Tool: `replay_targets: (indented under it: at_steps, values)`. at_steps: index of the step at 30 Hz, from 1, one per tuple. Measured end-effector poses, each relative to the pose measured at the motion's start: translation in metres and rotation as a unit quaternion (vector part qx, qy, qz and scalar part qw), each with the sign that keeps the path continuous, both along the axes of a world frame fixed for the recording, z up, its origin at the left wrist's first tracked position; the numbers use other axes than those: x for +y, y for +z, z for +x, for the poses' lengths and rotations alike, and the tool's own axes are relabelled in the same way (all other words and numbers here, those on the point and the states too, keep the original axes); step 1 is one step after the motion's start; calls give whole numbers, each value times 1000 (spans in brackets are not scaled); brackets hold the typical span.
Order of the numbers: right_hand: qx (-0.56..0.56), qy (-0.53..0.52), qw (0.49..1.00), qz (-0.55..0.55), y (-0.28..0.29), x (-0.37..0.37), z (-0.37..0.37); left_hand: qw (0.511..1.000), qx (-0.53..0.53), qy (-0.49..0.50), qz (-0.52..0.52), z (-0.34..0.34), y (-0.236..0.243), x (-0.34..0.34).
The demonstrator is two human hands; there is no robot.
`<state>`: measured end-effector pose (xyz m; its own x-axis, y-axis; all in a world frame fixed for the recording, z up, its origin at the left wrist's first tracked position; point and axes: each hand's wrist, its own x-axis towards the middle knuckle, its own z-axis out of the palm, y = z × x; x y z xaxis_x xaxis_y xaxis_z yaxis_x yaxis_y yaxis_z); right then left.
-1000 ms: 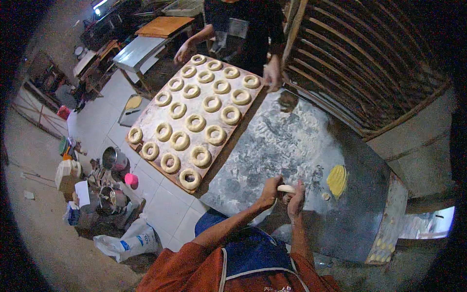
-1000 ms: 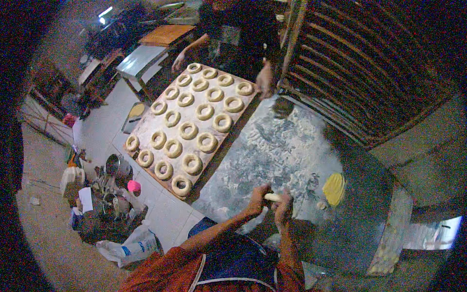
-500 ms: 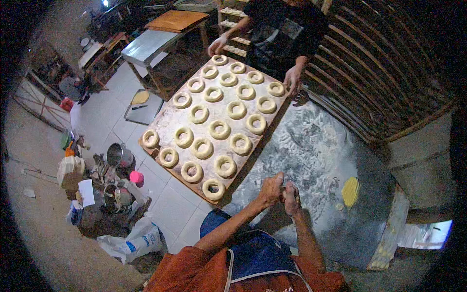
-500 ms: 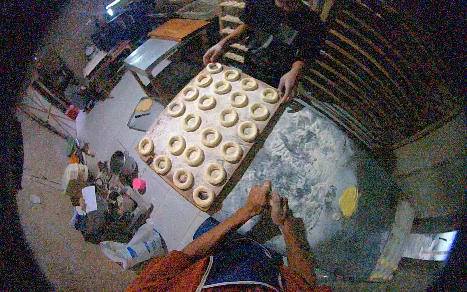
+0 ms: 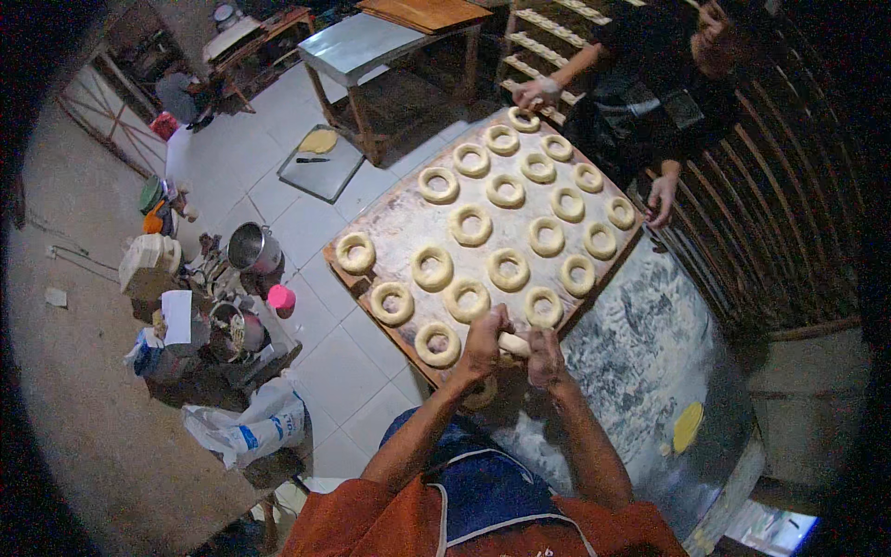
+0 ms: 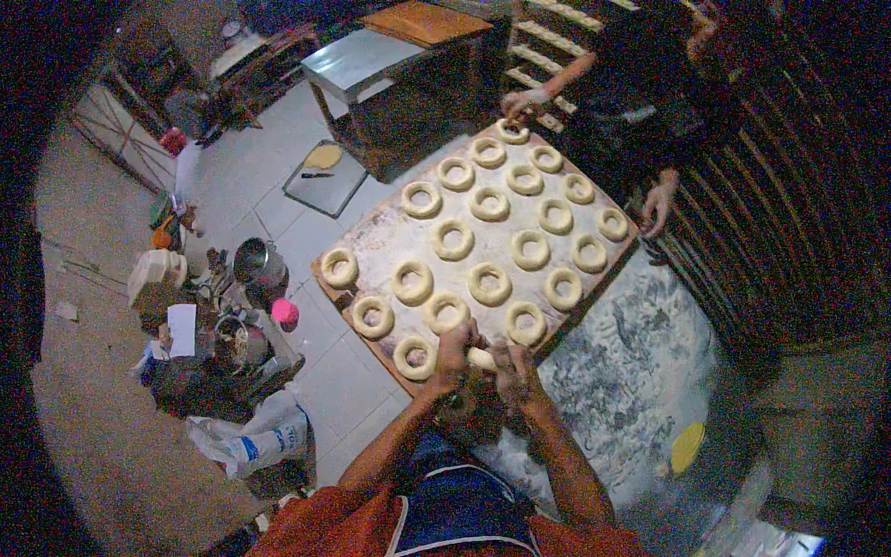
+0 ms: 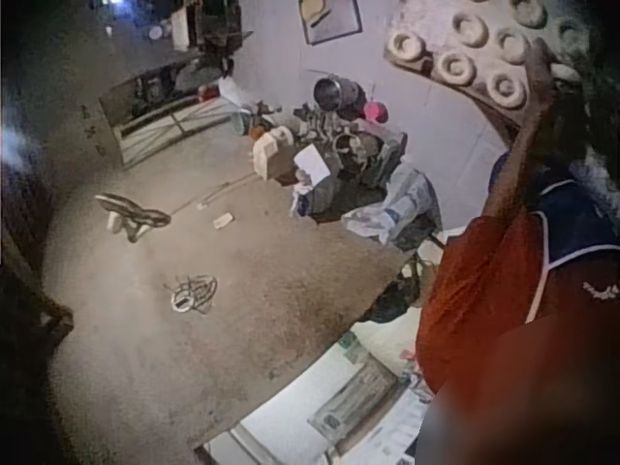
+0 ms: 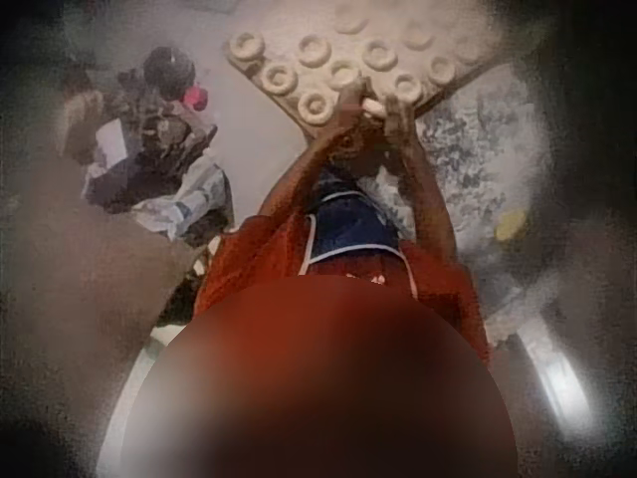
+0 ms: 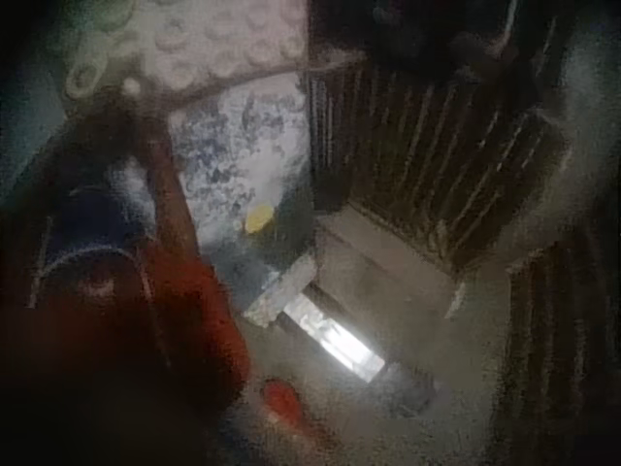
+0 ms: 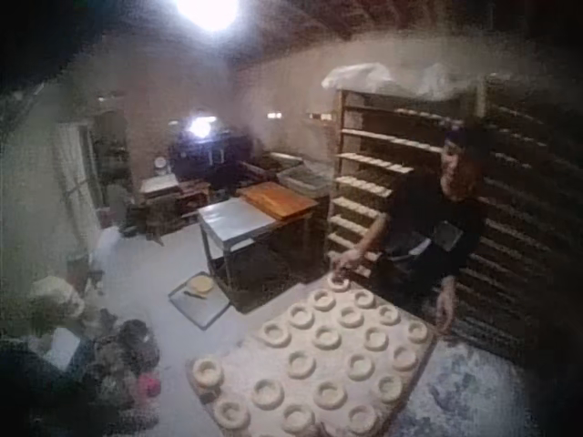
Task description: The person shapes dough balls into ring shapes by hand and places them on a wooden board. Another person works alongside, also shaping dough and arranging it on the same board.
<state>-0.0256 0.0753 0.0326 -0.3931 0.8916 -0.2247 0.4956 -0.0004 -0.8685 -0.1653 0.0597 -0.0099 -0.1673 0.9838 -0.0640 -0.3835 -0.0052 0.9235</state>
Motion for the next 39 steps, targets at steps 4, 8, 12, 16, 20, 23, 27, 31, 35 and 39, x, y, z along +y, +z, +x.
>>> replay_targets:
  at_steps: [4, 8, 12, 16, 20, 23, 27, 31, 35, 39]
  values:
    - [8, 83, 992, 90, 44, 26, -65, 946, 316, 42, 58, -57, 5, 14]
    - [126, 68, 990, 11, 45, 54, -119, 974, 214, 63, 43, -113, 13, 34]
    - [270, 109, 954, 70, 38, 82, -166, 927, 344, 146, 45, -180, 22, 58]
    - [137, 73, 985, 69, 41, 128, -202, 931, 307, 199, -3, -230, 22, 102]
    - [-73, 1, 978, 197, 26, 136, -208, 790, 573, 213, -50, -252, 4, 130]
    - [-120, -28, 968, 221, 16, 109, -164, 783, 594, 177, -61, -258, -2, 132]
    - [-67, -62, 996, -12, 21, 59, -81, 780, 609, 140, 24, -249, 4, 125]
    - [-21, -120, 992, -37, 29, 21, -29, 808, 565, 167, -13, -242, 13, 127]
    - [6, -155, 988, -24, 29, -6, 13, 808, 565, 164, -33, -249, 10, 127]
    - [55, -194, 979, -27, 24, -36, 53, 805, 569, 164, -30, -248, 8, 122]
